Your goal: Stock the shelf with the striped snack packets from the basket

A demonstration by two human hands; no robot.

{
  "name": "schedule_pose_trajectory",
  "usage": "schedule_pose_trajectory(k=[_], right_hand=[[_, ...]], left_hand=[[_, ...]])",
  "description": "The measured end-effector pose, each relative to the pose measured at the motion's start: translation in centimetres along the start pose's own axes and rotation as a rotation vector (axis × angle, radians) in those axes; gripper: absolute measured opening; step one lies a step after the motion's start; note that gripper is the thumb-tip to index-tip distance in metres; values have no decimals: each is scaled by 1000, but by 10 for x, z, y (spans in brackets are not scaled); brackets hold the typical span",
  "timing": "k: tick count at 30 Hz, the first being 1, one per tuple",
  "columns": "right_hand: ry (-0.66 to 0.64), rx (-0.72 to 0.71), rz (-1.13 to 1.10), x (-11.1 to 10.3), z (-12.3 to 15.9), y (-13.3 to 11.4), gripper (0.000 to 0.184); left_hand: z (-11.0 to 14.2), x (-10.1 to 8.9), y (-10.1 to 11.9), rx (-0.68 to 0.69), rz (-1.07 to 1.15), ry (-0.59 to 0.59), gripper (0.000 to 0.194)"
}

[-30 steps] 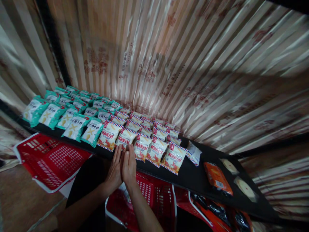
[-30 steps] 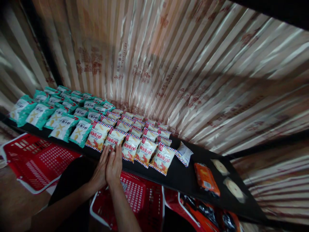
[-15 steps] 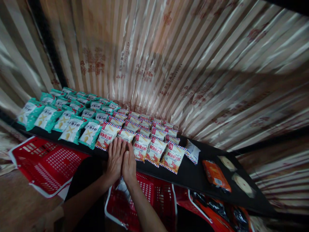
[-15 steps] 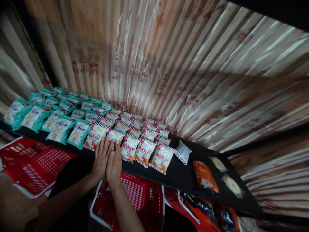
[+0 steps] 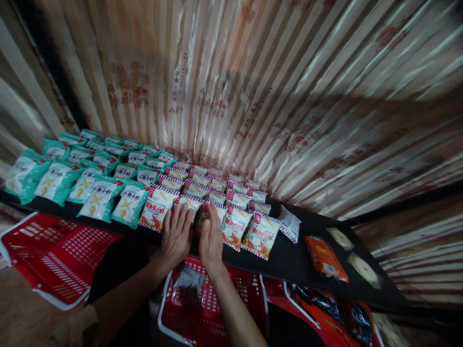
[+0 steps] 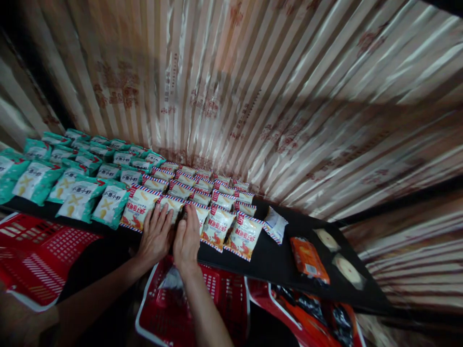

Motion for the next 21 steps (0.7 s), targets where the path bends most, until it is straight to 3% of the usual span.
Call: schedule_pose_trajectory(k=[5,10,14,16,21], right_hand=[[-21,21,95,-15,-58,10,58],[-147,-16,227,-15,-86,16,58],[-212,-14,252,-15,-96,20,60],[-223,-9,207,-15,-99,22,60],[-270,35,181,-16,-104,24,57]], left_hand=[[0,-4,7,36,43,-2,58],[-14,-11,9,55,92,6,49],[-59,-18,-9,58,148,54,38],[-91,-18,-23,113,151,20,35],[-162,-15,-53,304,144,-313,35]])
Point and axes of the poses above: each hand's wrist, its own z-axis away from the middle knuckle, its own x-axis out of the palm, y = z × x, the point moved 1 cm from there along -z, towards the middle knuckle, and after that the axes turned 4 degrees about -z, right-handed, at the moved point
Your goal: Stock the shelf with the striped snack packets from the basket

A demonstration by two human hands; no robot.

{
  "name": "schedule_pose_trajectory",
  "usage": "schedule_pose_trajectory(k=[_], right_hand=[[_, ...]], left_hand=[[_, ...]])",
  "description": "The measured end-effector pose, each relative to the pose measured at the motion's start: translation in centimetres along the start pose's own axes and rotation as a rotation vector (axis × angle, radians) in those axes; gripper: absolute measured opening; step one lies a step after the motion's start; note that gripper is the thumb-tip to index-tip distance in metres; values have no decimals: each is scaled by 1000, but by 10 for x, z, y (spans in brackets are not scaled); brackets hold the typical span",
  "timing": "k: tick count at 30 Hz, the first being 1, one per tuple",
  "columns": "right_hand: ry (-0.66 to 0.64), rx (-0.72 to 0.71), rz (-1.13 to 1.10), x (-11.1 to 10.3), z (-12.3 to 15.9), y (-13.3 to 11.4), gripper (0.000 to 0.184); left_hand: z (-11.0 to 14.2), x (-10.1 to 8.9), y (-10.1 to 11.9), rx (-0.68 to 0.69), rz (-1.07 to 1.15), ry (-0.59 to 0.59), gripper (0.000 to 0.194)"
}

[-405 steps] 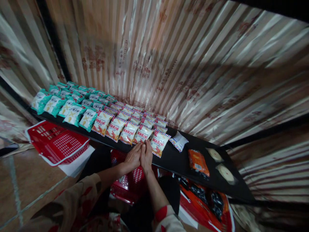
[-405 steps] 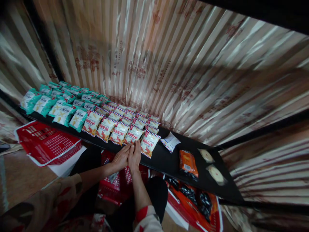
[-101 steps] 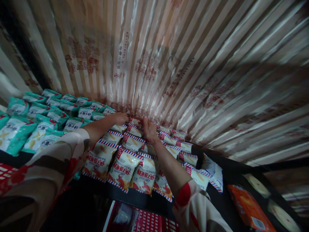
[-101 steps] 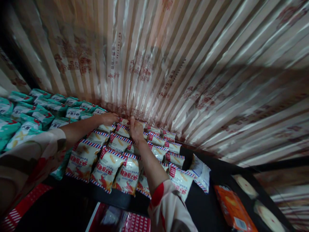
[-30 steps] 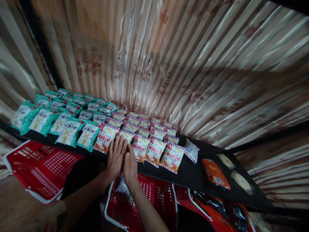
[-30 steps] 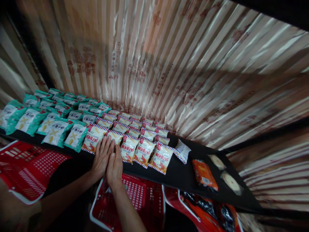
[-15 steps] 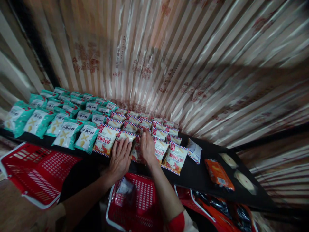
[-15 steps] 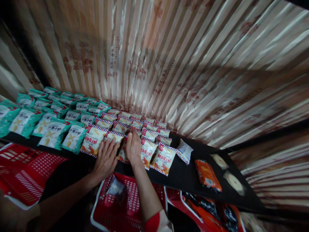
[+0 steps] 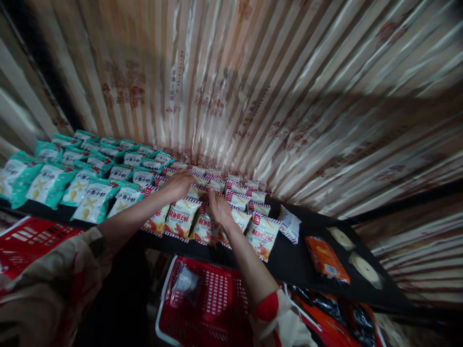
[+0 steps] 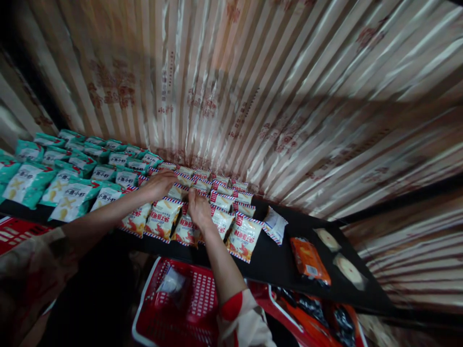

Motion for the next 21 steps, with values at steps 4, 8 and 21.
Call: schedule_pose_trajectory(k=[4,8,21], right_hand=[[-77,6,74,-2,-2,-1,58],[-202,117,180,-5,-4,-6,67],[-271,112,115,0,-5,-10,75]], left_hand=[[-19,-10,-16,-17,-66,-234,32],[-25,-11,-22,-26,-86,-342,29],[-34,4,-33,5,-90,-405,27]])
Point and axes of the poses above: each hand's wrist, its own z-axis away from the middle knuckle, its own x-axis out of the palm, y = z × x, the point moved 1 cm from there along -z, towards the middle knuckle, and after that the axes turned 4 degrees about -z, right-handed, at the moved point
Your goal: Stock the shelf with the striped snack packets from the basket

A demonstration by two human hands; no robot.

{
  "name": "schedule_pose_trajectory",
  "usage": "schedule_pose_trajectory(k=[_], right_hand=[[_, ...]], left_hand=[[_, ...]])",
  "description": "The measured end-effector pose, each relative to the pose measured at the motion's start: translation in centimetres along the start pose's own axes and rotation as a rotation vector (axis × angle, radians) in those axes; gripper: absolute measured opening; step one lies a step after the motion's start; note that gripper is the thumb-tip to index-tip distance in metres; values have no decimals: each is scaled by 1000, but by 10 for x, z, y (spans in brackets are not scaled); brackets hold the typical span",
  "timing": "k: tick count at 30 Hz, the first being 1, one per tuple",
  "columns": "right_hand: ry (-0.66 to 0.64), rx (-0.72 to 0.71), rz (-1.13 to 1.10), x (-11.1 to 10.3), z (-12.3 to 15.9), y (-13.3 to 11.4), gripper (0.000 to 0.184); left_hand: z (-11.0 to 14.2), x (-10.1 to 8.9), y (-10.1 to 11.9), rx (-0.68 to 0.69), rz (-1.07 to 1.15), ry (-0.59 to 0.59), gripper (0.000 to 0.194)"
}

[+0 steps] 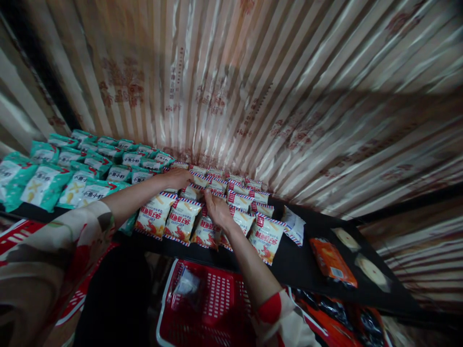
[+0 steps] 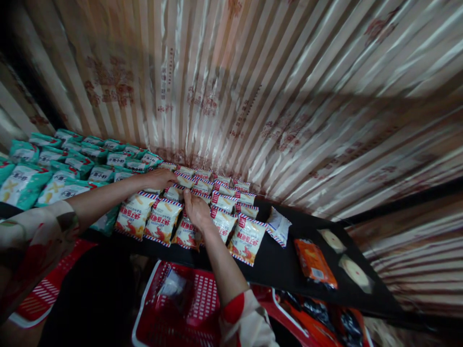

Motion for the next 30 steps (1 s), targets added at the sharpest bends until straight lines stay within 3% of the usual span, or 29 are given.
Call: schedule_pose_trajectory(k=[4,9,30], right_hand=[[-5,-28,43,1,-1,-3,76],[-1,-68,55,5,-1,-3,74],[-68,-80,95,3,-8,-12,80]], left_hand=[[-3,4,-5,-38,33,30,27],[-6,10,-12,15,46,80,25],[-9,12,-25,93,25,78,23]])
Point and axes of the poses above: each hand's wrist, its own z-axis away from the middle knuckle, its own x-axis out of the palm, y = z × x, the point moved 1 cm from there along -z, towards the middle knuckle, and after that the axes turned 4 degrees about -z, right-handed, at the moved point
